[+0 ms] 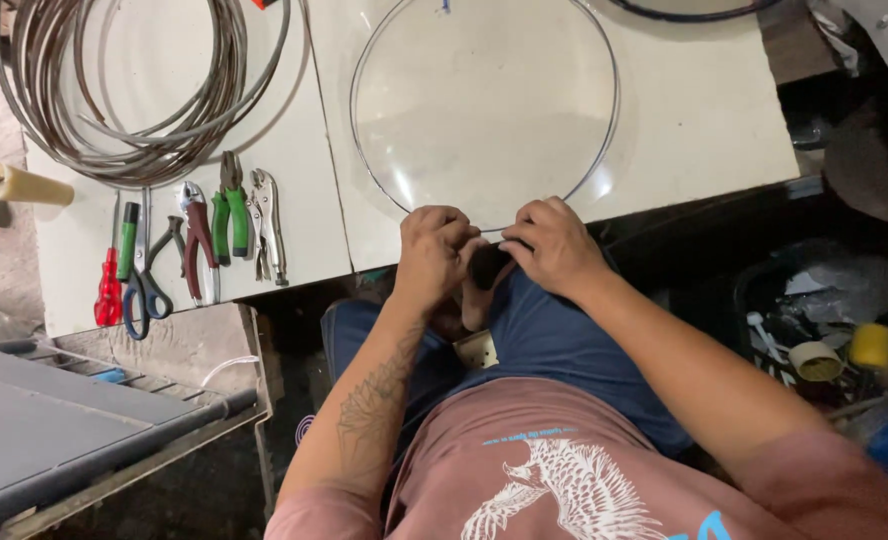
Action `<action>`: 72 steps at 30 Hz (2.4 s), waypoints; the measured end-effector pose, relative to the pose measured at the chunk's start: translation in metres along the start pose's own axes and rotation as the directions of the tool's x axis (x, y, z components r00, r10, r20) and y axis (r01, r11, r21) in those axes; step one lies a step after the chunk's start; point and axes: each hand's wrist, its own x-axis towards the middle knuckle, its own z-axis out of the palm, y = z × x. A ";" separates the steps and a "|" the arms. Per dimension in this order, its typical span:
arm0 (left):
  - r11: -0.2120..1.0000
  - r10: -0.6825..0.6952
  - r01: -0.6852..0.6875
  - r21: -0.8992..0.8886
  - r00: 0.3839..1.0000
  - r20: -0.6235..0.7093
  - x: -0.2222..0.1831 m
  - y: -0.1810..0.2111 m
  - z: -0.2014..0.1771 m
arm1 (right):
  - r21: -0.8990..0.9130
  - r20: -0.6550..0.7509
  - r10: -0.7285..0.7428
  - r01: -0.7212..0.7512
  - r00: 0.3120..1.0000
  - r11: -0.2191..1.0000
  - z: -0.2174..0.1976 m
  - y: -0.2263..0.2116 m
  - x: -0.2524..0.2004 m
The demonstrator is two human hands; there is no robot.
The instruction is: Assembling a drum head by fitting a metal rim around a plastic sheet and securing it with pliers
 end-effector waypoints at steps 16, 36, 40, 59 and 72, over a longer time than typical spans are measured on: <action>0.969 -0.246 0.246 0.018 0.969 0.013 0.016 0.007 0.010 | 0.050 0.051 0.132 -0.135 0.990 0.990 -0.004 -0.003 0.024; 0.988 -0.105 0.080 0.132 0.974 0.200 0.022 0.023 -0.027 | 0.002 0.080 0.150 -0.151 0.985 0.989 0.014 -0.008 0.015; 0.991 -0.049 0.038 0.125 0.995 0.086 0.011 0.020 -0.023 | 0.055 -0.024 0.031 -0.030 0.999 0.998 -0.002 -0.014 0.005; 0.979 -0.203 0.203 -0.029 0.979 0.020 0.017 0.008 -0.021 | 0.103 0.012 0.084 -0.085 0.996 0.991 0.008 0.000 0.023; 0.896 -0.424 0.363 0.254 0.870 0.253 0.048 0.014 -0.015 | -0.279 0.463 0.494 -0.408 0.736 0.869 0.014 -0.001 0.070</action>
